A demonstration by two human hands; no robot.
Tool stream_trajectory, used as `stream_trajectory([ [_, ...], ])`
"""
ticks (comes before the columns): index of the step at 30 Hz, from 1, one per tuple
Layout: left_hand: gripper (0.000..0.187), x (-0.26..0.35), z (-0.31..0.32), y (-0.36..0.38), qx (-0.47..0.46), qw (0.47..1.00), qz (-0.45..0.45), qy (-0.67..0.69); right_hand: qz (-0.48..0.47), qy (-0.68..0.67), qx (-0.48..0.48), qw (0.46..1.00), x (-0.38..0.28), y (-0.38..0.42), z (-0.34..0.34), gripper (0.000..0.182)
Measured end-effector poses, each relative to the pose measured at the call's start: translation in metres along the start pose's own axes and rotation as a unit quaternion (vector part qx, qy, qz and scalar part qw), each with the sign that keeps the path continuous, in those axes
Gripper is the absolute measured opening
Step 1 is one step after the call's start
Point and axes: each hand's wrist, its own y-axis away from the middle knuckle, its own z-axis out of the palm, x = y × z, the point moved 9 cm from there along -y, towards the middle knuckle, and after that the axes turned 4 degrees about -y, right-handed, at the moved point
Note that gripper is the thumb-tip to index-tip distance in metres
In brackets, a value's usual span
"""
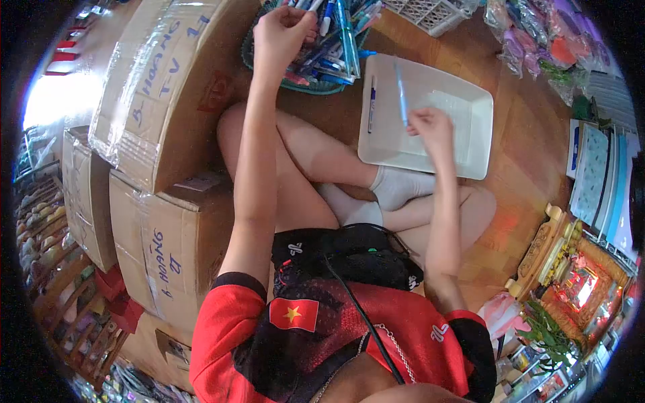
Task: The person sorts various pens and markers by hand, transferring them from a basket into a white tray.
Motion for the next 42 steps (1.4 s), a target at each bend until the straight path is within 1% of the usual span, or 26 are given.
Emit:
stream_trajectory([
  [1, 0.024, -0.011, -0.002, -0.005, -0.007, 0.999, 0.016, -0.043, 0.012, 0.011, 0.010, 1.000, 0.025, 0.000, 0.007, 0.018],
  [3, 0.024, 0.000, -0.003, -0.001, 0.003, 0.998, 0.019, -0.064, 0.015, 0.037, 0.030, 0.999, 0.052, -0.001, 0.021, 0.016],
  [4, 0.024, -0.004, -0.002, -0.002, 0.005, 0.998, 0.006, -0.065, 0.018, 0.049, 0.039, 0.998, 0.060, -0.001, 0.027, 0.016],
  [7, 0.023, -0.003, -0.001, -0.003, -0.010, 0.998, 0.012, -0.056, 0.004, 0.062, 0.037, 0.997, 0.072, -0.009, 0.042, 0.015],
  [8, 0.024, -0.010, -0.001, -0.005, -0.012, 1.000, -0.003, -0.015, 0.009, 0.071, 0.025, 0.997, 0.077, -0.012, 0.046, 0.016],
  [11, 0.023, -0.005, 0.000, -0.002, -0.016, 1.000, 0.009, -0.013, 0.018, 0.105, -0.011, 0.994, 0.082, -0.017, 0.054, 0.019],
  [12, 0.023, -0.008, 0.000, -0.002, -0.011, 1.000, -0.010, -0.001, 0.017, 0.119, -0.023, 0.993, 0.083, -0.018, 0.056, 0.020],
  [13, 0.023, -0.008, -0.001, -0.002, -0.006, 1.000, -0.010, -0.021, 0.017, 0.132, -0.034, 0.991, 0.083, -0.018, 0.058, 0.022],
  [15, 0.023, -0.003, -0.003, -0.001, 0.002, 0.998, -0.010, -0.061, -0.054, 0.226, 0.000, 0.973, 0.073, -0.015, 0.059, 0.030],
  [16, 0.020, 0.003, -0.004, 0.000, 0.003, 0.997, -0.030, -0.068, -0.090, 0.272, 0.016, 0.958, 0.068, -0.014, 0.060, 0.036],
  [18, 0.016, 0.021, -0.002, 0.006, 0.007, 0.994, -0.074, -0.082, -0.053, 0.290, -0.003, 0.956, 0.062, -0.012, 0.064, 0.047],
  [19, 0.017, 0.027, -0.002, 0.008, 0.009, 0.994, -0.068, -0.083, -0.035, 0.299, -0.012, 0.954, 0.061, -0.012, 0.065, 0.053],
  [21, 0.019, 0.036, -0.002, 0.010, 0.013, 0.995, -0.056, -0.086, -0.060, 0.298, -0.013, 0.953, 0.064, -0.015, 0.067, 0.057],
  [24, 0.018, 0.032, -0.002, 0.007, 0.012, 0.995, -0.040, -0.092, -0.086, 0.319, -0.012, 0.944, 0.067, -0.021, 0.068, 0.060],
  [25, 0.018, 0.034, -0.004, 0.009, 0.019, 0.993, -0.051, -0.104, -0.092, 0.330, -0.011, 0.939, 0.062, -0.020, 0.068, 0.061],
  [27, 0.019, 0.043, -0.010, 0.011, 0.035, 0.989, -0.068, -0.128, -0.065, 0.265, 0.007, 0.962, 0.057, -0.018, 0.059, 0.057],
  [28, 0.020, 0.051, -0.012, 0.013, 0.037, 0.989, -0.023, -0.144, -0.052, 0.232, 0.016, 0.971, 0.049, -0.015, 0.054, 0.055],
  [30, 0.022, 0.063, -0.018, 0.024, 0.042, 0.982, 0.064, -0.174, -0.061, 0.141, 0.002, 0.988, 0.027, -0.008, 0.040, 0.042],
  [33, 0.019, 0.091, -0.041, 0.063, 0.119, 0.977, 0.097, -0.146, -0.099, 0.026, 0.002, 0.995, -0.016, 0.008, 0.017, 0.025],
  [34, 0.017, 0.102, -0.041, 0.082, 0.126, 0.983, 0.103, -0.085, -0.115, -0.008, 0.005, 0.993, -0.032, 0.016, 0.011, 0.022],
  [35, 0.014, 0.113, -0.038, 0.102, 0.132, 0.985, 0.110, -0.025, -0.103, -0.060, -0.020, 0.993, -0.045, 0.024, 0.010, 0.022],
  [37, 0.011, 0.110, -0.021, 0.133, 0.077, 0.994, 0.075, 0.025, -0.076, -0.161, -0.071, 0.981, -0.070, 0.045, 0.012, 0.024],
  [38, 0.011, 0.107, -0.006, 0.145, 0.048, 0.996, 0.062, 0.037, -0.087, -0.206, -0.089, 0.971, -0.084, 0.055, 0.015, 0.027],
  [39, 0.011, 0.102, 0.010, 0.155, 0.018, 0.997, 0.049, 0.050, -0.088, -0.236, -0.078, 0.965, -0.088, 0.062, 0.018, 0.028],
  [41, 0.013, 0.074, 0.050, 0.176, -0.066, 0.993, -0.030, 0.098, -0.090, -0.294, -0.055, 0.950, -0.093, 0.072, 0.021, 0.029],
  [42, 0.013, 0.059, 0.068, 0.186, -0.108, 0.985, -0.067, 0.119, -0.073, -0.287, -0.035, 0.955, -0.087, 0.072, 0.019, 0.028],
])
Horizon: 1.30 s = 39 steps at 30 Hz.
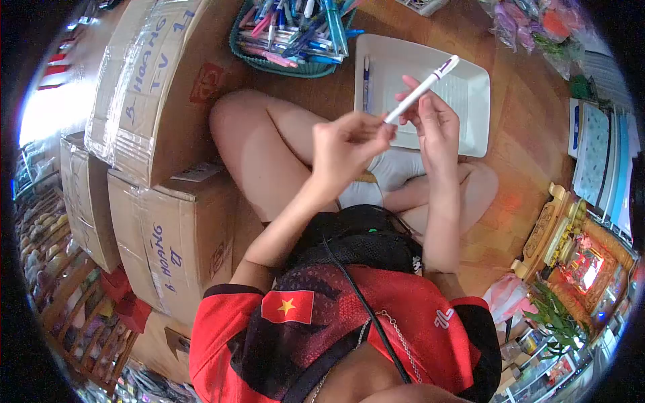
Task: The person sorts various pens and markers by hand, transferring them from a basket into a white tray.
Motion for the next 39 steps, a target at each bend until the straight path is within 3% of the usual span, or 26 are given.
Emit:
stream_trajectory([
  [2, 0.016, -0.033, 0.026, 0.004, -0.057, 0.995, -0.065, 0.048, 0.023, 0.019, 0.049, 0.998, 0.010, 0.001, -0.014, 0.028],
  [5, 0.023, -0.050, 0.040, -0.009, -0.141, 0.974, -0.015, -0.175, 0.063, 0.130, 0.051, 0.988, 0.037, -0.013, -0.041, 0.026],
  [9, 0.029, -0.075, 0.019, -0.041, -0.005, 0.911, 0.130, -0.391, 0.080, 0.352, 0.080, 0.929, 0.089, -0.057, -0.078, 0.030],
  [12, 0.027, -0.109, 0.005, -0.055, 0.015, 0.918, 0.098, -0.384, -0.010, 0.505, 0.046, 0.862, 0.108, -0.081, -0.066, 0.031],
  [15, 0.024, -0.131, 0.001, -0.055, -0.018, 0.943, 0.009, -0.333, -0.062, 0.519, 0.059, 0.851, 0.125, -0.088, -0.058, 0.028],
  [16, 0.023, -0.132, 0.000, -0.055, -0.017, 0.942, 0.009, -0.335, -0.021, 0.502, 0.066, 0.862, 0.134, -0.091, -0.060, 0.029],
  [19, 0.020, -0.136, 0.000, -0.056, -0.020, 0.943, 0.004, -0.332, -0.037, 0.551, 0.081, 0.830, 0.146, -0.097, -0.062, 0.023],
  [27, 0.024, -0.144, 0.001, -0.058, -0.035, 0.953, -0.023, -0.300, -0.075, 0.481, 0.063, 0.871, 0.150, -0.095, -0.063, 0.016],
  [30, 0.020, -0.121, -0.002, -0.052, -0.014, 0.932, -0.024, -0.360, -0.061, 0.474, 0.065, 0.876, 0.150, -0.094, -0.063, 0.017],
  [34, 0.012, -0.044, 0.000, -0.037, -0.018, 0.953, 0.074, -0.294, -0.094, 0.419, 0.046, 0.902, 0.150, -0.094, -0.064, 0.018],
  [37, 0.011, 0.026, -0.006, -0.032, -0.025, 0.953, 0.118, -0.278, -0.047, 0.423, 0.082, 0.901, 0.158, -0.097, -0.073, 0.020],
  [39, 0.009, 0.053, -0.027, -0.043, 0.026, 0.949, 0.166, -0.267, -0.025, 0.455, 0.091, 0.886, 0.155, -0.094, -0.071, 0.021],
])
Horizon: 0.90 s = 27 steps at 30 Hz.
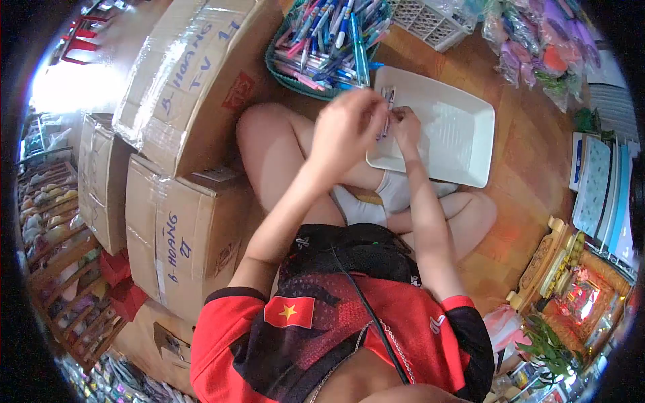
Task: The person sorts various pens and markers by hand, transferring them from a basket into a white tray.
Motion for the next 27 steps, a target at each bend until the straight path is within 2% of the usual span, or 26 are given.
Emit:
stream_trajectory([
  [2, 0.011, -0.010, -0.028, -0.024, 0.073, 0.997, -0.012, -0.016, 0.008, 0.002, 0.011, 1.000, 0.001, -0.003, -0.002, 0.022],
  [4, 0.016, -0.021, -0.052, -0.054, 0.131, 0.982, 0.008, -0.139, 0.010, -0.032, 0.030, 0.999, 0.008, -0.005, -0.002, 0.023],
  [7, 0.027, -0.061, -0.049, -0.089, 0.127, 0.963, -0.012, -0.237, 0.010, -0.080, 0.046, 0.996, 0.008, 0.002, -0.017, 0.024],
  [10, 0.026, -0.085, -0.036, -0.102, 0.041, 0.967, -0.071, -0.242, 0.015, -0.112, 0.020, 0.993, 0.005, 0.018, -0.035, 0.021],
  [13, 0.023, -0.087, -0.044, -0.097, 0.078, 0.958, -0.080, -0.264, 0.042, -0.202, -0.017, 0.978, -0.008, 0.045, -0.056, 0.017],
  [16, 0.022, -0.064, -0.068, -0.076, 0.130, 0.945, -0.108, -0.278, 0.017, -0.270, -0.011, 0.963, -0.014, 0.067, -0.078, 0.014],
  [18, 0.023, -0.048, -0.083, -0.053, 0.126, 0.943, -0.155, -0.266, 0.032, -0.277, -0.017, 0.960, -0.027, 0.081, -0.094, 0.013],
  [21, 0.024, -0.034, -0.082, -0.014, 0.144, 0.971, -0.181, -0.061, 0.035, -0.321, -0.007, 0.947, -0.049, 0.091, -0.105, 0.013],
  [24, 0.020, -0.026, -0.031, 0.021, 0.089, 0.966, -0.195, 0.144, 0.032, -0.364, -0.015, 0.931, -0.085, 0.098, -0.108, 0.017],
  [27, 0.021, -0.020, 0.040, 0.057, -0.083, 0.960, -0.222, 0.151, 0.019, -0.406, -0.047, 0.913, -0.106, 0.091, -0.098, 0.021],
])
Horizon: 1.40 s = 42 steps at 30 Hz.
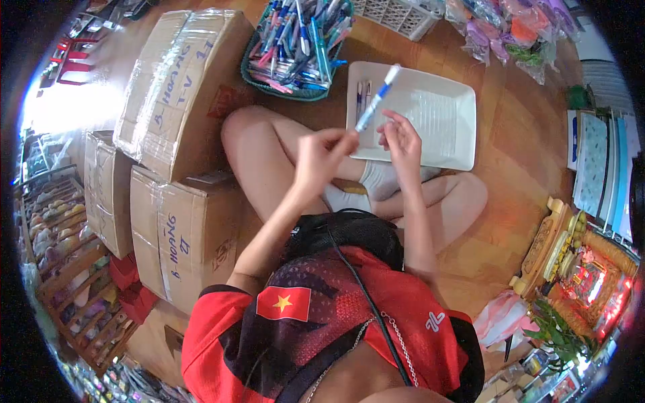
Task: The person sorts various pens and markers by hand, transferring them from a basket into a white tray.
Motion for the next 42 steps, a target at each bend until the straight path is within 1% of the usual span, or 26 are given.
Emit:
stream_trajectory([
  [1, 0.021, -0.015, 0.021, 0.003, -0.034, 0.999, -0.028, -0.008, -0.003, -0.012, -0.004, 1.000, 0.003, -0.004, 0.001, 0.022],
  [2, 0.021, -0.030, 0.036, 0.002, -0.038, 0.999, -0.029, -0.006, -0.005, -0.024, -0.009, 1.000, 0.007, -0.009, 0.000, 0.023],
  [4, 0.022, -0.044, 0.054, -0.006, -0.043, 0.999, -0.024, -0.021, 0.001, 0.039, 0.026, 0.999, 0.031, -0.020, -0.014, 0.023],
  [6, 0.022, -0.054, 0.067, -0.021, -0.062, 0.992, 0.015, -0.113, 0.023, 0.090, 0.061, 0.994, 0.046, -0.031, -0.028, 0.022],
  [8, 0.022, -0.064, 0.076, -0.036, -0.066, 0.973, 0.059, -0.214, 0.047, 0.147, 0.054, 0.987, 0.063, -0.048, -0.036, 0.021],
  [10, 0.020, -0.065, 0.075, -0.047, -0.032, 0.954, 0.113, -0.275, 0.074, 0.198, 0.058, 0.976, 0.089, -0.068, -0.044, 0.020],
  [11, 0.020, -0.066, 0.074, -0.053, -0.014, 0.942, 0.141, -0.306, 0.064, 0.261, 0.048, 0.962, 0.098, -0.077, -0.043, 0.020],
  [12, 0.016, -0.079, 0.077, -0.060, -0.040, 0.937, 0.114, -0.327, 0.054, 0.322, 0.037, 0.944, 0.106, -0.085, -0.042, 0.020],
  [13, 0.014, -0.083, 0.077, -0.065, -0.043, 0.936, 0.126, -0.325, 0.043, 0.382, 0.026, 0.923, 0.115, -0.094, -0.040, 0.020],
  [15, 0.012, -0.088, 0.074, -0.068, -0.049, 0.934, 0.148, -0.321, 0.034, 0.391, 0.023, 0.919, 0.129, -0.103, -0.034, 0.020],
  [17, 0.011, -0.086, 0.069, -0.068, -0.054, 0.939, 0.151, -0.303, 0.034, 0.414, 0.015, 0.910, 0.131, -0.106, -0.025, 0.020],
  [20, 0.011, -0.073, 0.061, -0.062, -0.053, 0.949, 0.157, -0.267, 0.000, 0.427, 0.057, 0.902, 0.120, -0.103, -0.020, 0.020],
  [23, 0.013, -0.053, 0.052, -0.055, -0.052, 0.953, 0.167, -0.249, -0.075, 0.477, 0.025, 0.875, 0.143, -0.106, -0.020, 0.017],
  [26, 0.013, -0.027, 0.041, -0.050, -0.049, 0.956, 0.174, -0.232, -0.011, 0.484, 0.022, 0.875, 0.144, -0.106, -0.018, 0.016],
  [27, 0.013, -0.015, 0.037, -0.049, -0.048, 0.957, 0.176, -0.224, -0.031, 0.482, 0.022, 0.875, 0.133, -0.103, -0.013, 0.018],
  [29, 0.013, 0.021, 0.019, -0.045, -0.017, 0.947, 0.194, -0.256, -0.071, 0.478, 0.024, 0.875, 0.113, -0.096, -0.004, 0.021],
  [30, 0.012, 0.038, 0.010, -0.045, -0.002, 0.940, 0.205, -0.272, -0.069, 0.487, 0.023, 0.870, 0.113, -0.097, -0.002, 0.025],
  [31, 0.012, 0.056, -0.003, -0.044, 0.049, 0.920, 0.258, -0.289, -0.067, 0.496, 0.023, 0.865, 0.114, -0.096, -0.003, 0.029],
  [32, 0.011, 0.066, -0.017, -0.048, 0.084, 0.905, 0.265, -0.321, -0.065, 0.506, 0.023, 0.860, 0.113, -0.096, -0.004, 0.034],
  [33, 0.010, 0.073, -0.030, -0.051, 0.120, 0.888, 0.271, -0.352, -0.049, 0.494, 0.012, 0.868, 0.116, -0.096, -0.004, 0.036],
  [35, 0.013, 0.070, -0.056, -0.063, 0.186, 0.866, 0.232, -0.402, -0.016, 0.471, -0.010, 0.882, 0.121, -0.095, -0.005, 0.039],
  [36, 0.018, 0.064, -0.066, -0.068, 0.200, 0.854, 0.248, -0.412, -0.024, 0.456, 0.000, 0.890, 0.119, -0.093, -0.007, 0.042],
  [37, 0.021, 0.057, -0.072, -0.069, 0.212, 0.841, 0.218, -0.448, -0.032, 0.440, 0.009, 0.897, 0.119, -0.092, -0.010, 0.045],
  [39, 0.024, 0.042, -0.079, -0.076, 0.191, 0.855, 0.182, -0.446, -0.051, 0.417, 0.019, 0.907, 0.119, -0.088, -0.016, 0.049],
  [41, 0.026, 0.052, -0.079, -0.074, 0.207, 0.855, 0.189, -0.435, -0.074, 0.402, 0.020, 0.912, 0.115, -0.083, -0.020, 0.050],
  [42, 0.027, 0.058, -0.078, -0.074, 0.215, 0.855, 0.193, -0.430, -0.068, 0.399, 0.019, 0.914, 0.116, -0.082, -0.023, 0.048],
])
